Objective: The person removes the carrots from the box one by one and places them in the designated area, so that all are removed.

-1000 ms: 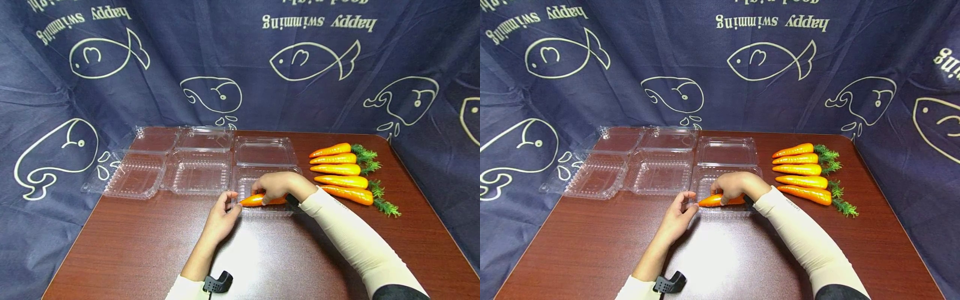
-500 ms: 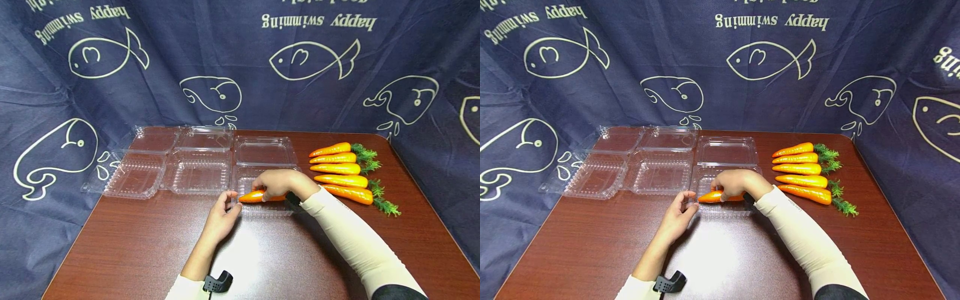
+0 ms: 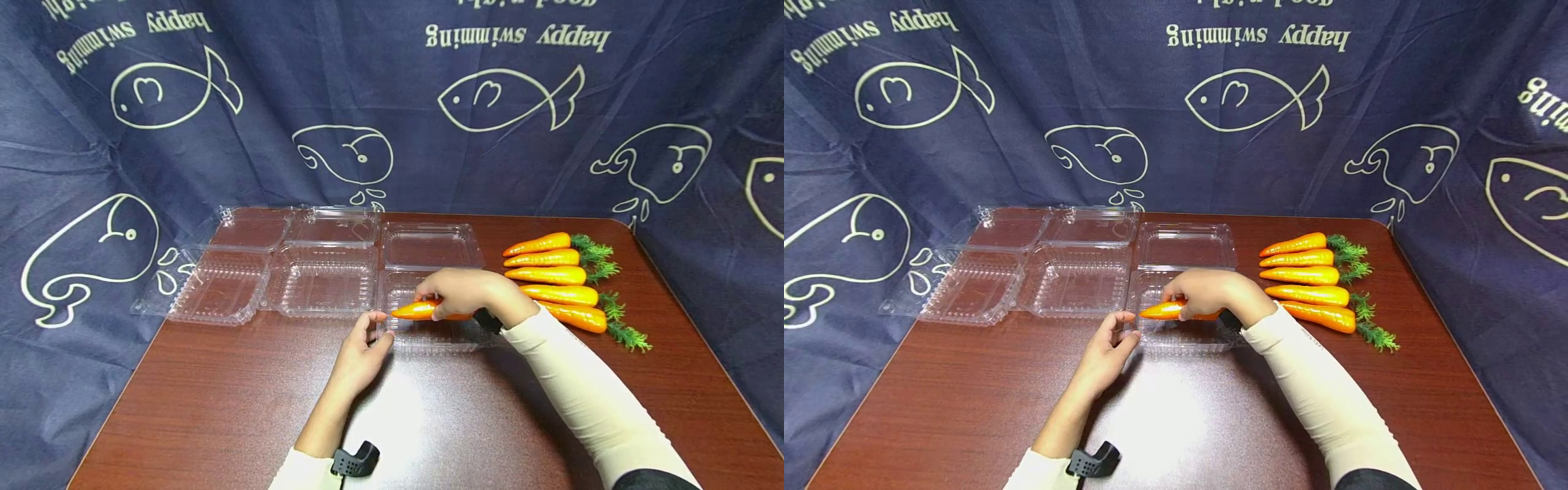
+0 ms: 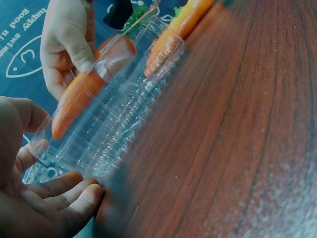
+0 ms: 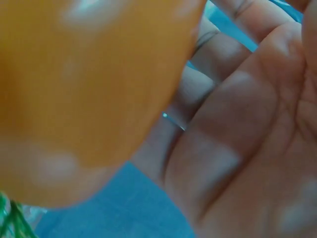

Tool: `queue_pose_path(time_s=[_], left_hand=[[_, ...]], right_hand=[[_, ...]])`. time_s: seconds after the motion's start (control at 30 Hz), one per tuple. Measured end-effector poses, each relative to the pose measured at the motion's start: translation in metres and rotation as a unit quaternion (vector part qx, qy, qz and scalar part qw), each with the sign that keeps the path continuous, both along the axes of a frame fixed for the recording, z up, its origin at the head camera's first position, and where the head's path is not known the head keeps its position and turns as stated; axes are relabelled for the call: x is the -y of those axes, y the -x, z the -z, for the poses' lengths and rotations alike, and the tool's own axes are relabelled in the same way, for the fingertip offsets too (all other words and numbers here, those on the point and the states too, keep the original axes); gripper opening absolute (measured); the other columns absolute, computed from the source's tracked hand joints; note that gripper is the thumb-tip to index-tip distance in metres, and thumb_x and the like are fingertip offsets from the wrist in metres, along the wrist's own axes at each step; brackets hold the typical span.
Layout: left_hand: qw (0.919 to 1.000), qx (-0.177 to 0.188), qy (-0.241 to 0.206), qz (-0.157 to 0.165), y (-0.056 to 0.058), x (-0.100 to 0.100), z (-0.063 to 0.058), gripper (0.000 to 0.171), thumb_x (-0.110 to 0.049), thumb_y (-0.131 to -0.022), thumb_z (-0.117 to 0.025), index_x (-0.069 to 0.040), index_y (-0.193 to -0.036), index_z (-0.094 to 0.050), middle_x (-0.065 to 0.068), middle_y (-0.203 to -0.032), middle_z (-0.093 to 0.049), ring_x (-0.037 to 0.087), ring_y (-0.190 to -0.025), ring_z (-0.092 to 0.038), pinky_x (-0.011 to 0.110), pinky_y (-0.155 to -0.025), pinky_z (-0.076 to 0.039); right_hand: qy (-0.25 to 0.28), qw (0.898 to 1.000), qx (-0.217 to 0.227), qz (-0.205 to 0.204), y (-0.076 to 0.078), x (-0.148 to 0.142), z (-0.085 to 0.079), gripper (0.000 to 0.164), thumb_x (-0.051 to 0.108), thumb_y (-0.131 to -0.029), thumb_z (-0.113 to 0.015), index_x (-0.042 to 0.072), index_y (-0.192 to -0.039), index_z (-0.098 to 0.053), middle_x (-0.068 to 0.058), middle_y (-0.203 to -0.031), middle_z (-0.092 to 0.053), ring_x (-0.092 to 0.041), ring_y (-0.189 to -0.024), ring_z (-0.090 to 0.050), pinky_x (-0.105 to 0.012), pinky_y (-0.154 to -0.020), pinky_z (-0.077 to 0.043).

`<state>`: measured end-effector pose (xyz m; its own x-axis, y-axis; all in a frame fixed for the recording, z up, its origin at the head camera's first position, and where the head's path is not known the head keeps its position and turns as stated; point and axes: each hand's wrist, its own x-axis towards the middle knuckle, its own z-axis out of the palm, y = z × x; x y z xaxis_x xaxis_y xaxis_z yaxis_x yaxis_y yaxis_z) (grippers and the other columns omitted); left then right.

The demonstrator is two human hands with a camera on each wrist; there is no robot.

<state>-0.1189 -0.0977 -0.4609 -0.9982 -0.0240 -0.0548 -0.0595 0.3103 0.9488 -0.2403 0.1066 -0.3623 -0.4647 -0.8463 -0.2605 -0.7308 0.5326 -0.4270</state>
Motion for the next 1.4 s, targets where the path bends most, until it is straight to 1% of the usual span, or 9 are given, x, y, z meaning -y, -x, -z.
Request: queue_pose_path(time_s=[0.2,0.33,0.6,0.8,1.0,1.07,1.17,1.3,1.4], left_hand=[[0.9999,0.008,0.006,0.001,0.0,0.0,-0.002,0.038,-0.026,-0.094,-0.063,-0.016,-0.13,-0.056,0.002,-0.135,-0.057,0.03,-0.12,-0.056,0.054,-0.096,-0.045],[0.9999,0.006,0.008,0.002,0.0,0.0,-0.001,0.038,-0.025,-0.094,-0.062,-0.015,-0.131,-0.056,0.003,-0.136,-0.056,0.03,-0.12,-0.056,0.054,-0.096,-0.046],[0.9999,0.011,0.001,0.004,0.0,0.0,-0.003,0.039,-0.025,-0.094,-0.062,-0.016,-0.131,-0.055,0.004,-0.139,-0.054,0.03,-0.122,-0.055,0.052,-0.098,-0.045],[0.9999,0.012,-0.001,0.009,-0.001,0.0,-0.003,0.04,-0.025,-0.095,-0.062,-0.015,-0.133,-0.054,0.007,-0.141,-0.052,0.032,-0.123,-0.054,0.053,-0.099,-0.044],[0.9998,0.011,-0.001,0.016,-0.001,0.0,-0.003,0.041,-0.026,-0.095,-0.061,-0.015,-0.134,-0.054,0.008,-0.141,-0.051,0.033,-0.124,-0.053,0.053,-0.099,-0.044],[0.9998,0.012,-0.002,0.016,0.0,0.0,-0.001,0.041,-0.027,-0.095,-0.061,-0.015,-0.134,-0.054,0.008,-0.142,-0.051,0.033,-0.125,-0.053,0.053,-0.1,-0.044],[0.9998,0.012,-0.003,0.015,0.0,0.0,0.001,0.04,-0.027,-0.095,-0.061,-0.015,-0.133,-0.054,0.007,-0.142,-0.051,0.034,-0.125,-0.053,0.053,-0.1,-0.044],[0.9999,0.009,-0.007,0.012,-0.001,0.0,0.002,0.04,-0.026,-0.095,-0.062,-0.015,-0.133,-0.054,0.007,-0.141,-0.052,0.034,-0.125,-0.053,0.052,-0.1,-0.044],[0.9999,0.007,-0.01,0.011,-0.002,0.0,0.001,0.04,-0.025,-0.095,-0.062,-0.014,-0.133,-0.054,0.008,-0.14,-0.052,0.034,-0.124,-0.053,0.052,-0.099,-0.046]], right_hand=[[0.019,0.999,-0.028,0.005,-0.003,-0.011,-0.008,0.03,0.005,-0.08,-0.077,0.013,-0.108,-0.069,0.006,-0.084,-0.059,-0.013,-0.077,-0.053,-0.032,-0.072,-0.044],[0.036,0.999,-0.039,0.014,-0.006,-0.021,-0.011,0.031,0.004,-0.08,-0.077,0.013,-0.108,-0.069,0.006,-0.084,-0.058,-0.014,-0.077,-0.053,-0.031,-0.072,-0.045],[0.06,0.997,-0.043,0.028,-0.015,-0.042,-0.014,0.03,0.001,-0.08,-0.077,0.014,-0.106,-0.069,0.008,-0.083,-0.057,-0.013,-0.077,-0.052,-0.032,-0.071,-0.044],[0.08,0.994,-0.059,0.036,-0.021,-0.062,-0.01,0.031,0.001,-0.078,-0.077,0.014,-0.106,-0.069,0.008,-0.086,-0.059,-0.011,-0.077,-0.052,-0.031,-0.07,-0.044],[0.092,0.992,-0.068,0.058,-0.024,-0.084,-0.004,0.034,0.002,-0.08,-0.077,0.013,-0.111,-0.069,0.008,-0.095,-0.061,-0.011,-0.082,-0.055,-0.033,-0.076,-0.047],[0.093,0.991,-0.065,0.069,-0.027,-0.09,-0.004,0.034,0.001,-0.08,-0.077,0.012,-0.111,-0.069,0.008,-0.095,-0.061,-0.011,-0.082,-0.055,-0.033,-0.076,-0.047],[0.093,0.99,-0.059,0.086,-0.031,-0.099,-0.005,0.033,0.001,-0.081,-0.077,0.012,-0.111,-0.068,0.009,-0.091,-0.06,-0.009,-0.079,-0.054,-0.031,-0.073,-0.046],[0.099,0.988,-0.049,0.104,-0.036,-0.111,-0.006,0.03,-0.001,-0.08,-0.076,0.013,-0.104,-0.066,0.01,-0.082,-0.055,-0.006,-0.071,-0.05,-0.027,-0.065,-0.045],[0.107,0.987,-0.044,0.112,-0.04,-0.121,-0.005,0.029,-0.002,-0.08,-0.076,0.014,-0.1,-0.064,0.009,-0.078,-0.051,-0.006,-0.066,-0.049,-0.025,-0.059,-0.044]])
